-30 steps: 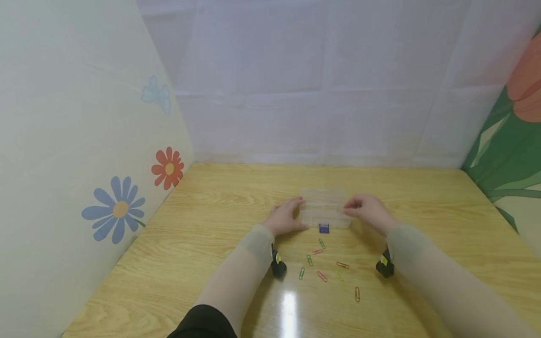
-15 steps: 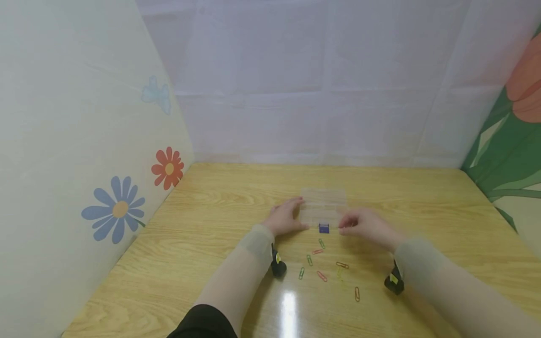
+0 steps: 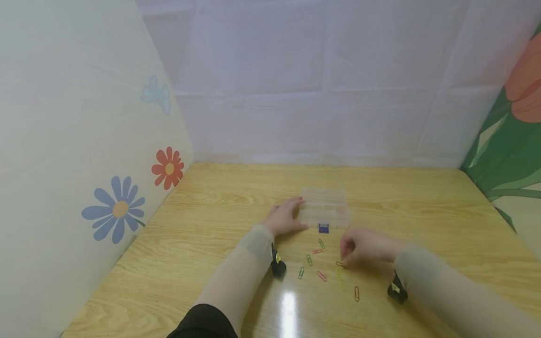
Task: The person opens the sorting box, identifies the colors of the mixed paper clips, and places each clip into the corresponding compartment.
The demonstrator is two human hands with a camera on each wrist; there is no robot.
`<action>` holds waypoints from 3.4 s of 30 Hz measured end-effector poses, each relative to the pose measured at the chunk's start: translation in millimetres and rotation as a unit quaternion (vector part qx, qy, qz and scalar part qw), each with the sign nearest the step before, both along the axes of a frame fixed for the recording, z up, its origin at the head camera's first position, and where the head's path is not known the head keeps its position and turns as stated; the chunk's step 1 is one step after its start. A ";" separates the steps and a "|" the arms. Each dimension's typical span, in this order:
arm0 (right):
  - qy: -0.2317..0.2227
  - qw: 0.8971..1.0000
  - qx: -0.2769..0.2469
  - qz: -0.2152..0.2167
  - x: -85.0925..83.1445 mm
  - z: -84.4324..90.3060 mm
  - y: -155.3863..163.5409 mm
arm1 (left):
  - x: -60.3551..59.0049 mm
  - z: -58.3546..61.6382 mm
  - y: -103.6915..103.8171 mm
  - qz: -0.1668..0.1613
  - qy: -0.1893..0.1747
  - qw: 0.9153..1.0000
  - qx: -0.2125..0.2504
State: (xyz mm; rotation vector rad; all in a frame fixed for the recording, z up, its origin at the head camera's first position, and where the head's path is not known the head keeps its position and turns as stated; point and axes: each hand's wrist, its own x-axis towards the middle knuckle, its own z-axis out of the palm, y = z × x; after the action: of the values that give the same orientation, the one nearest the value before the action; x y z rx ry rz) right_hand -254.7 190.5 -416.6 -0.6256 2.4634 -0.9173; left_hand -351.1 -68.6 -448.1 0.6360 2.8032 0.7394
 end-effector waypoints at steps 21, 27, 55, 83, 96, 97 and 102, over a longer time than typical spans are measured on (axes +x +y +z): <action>-0.028 0.997 0.050 -0.053 9.1 -1.0 -13.7 | 1.1 1.0 -0.3 0.001 -0.002 1.000 0.004; -0.009 0.998 0.038 -0.055 3.9 -3.3 -10.7 | -0.7 -0.9 0.0 0.000 -0.001 1.000 0.002; 0.056 0.993 -0.039 -0.097 -35.2 20.2 -1.4 | -2.2 -3.1 0.2 0.003 0.004 1.000 -0.001; 0.074 0.980 -0.030 -0.183 -81.3 25.1 -13.0 | 0.2 -0.3 0.0 0.006 0.003 1.000 -0.006; 0.070 0.981 -0.001 -0.179 -84.4 16.7 -22.6 | -3.6 -5.2 -0.4 0.003 0.012 1.000 -0.008; 0.070 0.981 0.000 -0.180 -84.5 16.3 -23.3 | -4.0 -5.7 -0.6 0.003 0.011 1.000 -0.008; 0.070 0.981 0.006 -0.182 -85.8 14.5 -24.6 | -4.9 -6.5 -1.1 0.002 0.010 1.000 -0.003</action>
State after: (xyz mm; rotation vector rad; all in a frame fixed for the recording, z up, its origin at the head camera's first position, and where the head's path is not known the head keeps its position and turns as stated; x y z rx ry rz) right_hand -340.6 165.9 -402.1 -0.2437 2.7644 -1.0193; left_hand -356.0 -69.7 -454.6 0.6408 2.8241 0.7302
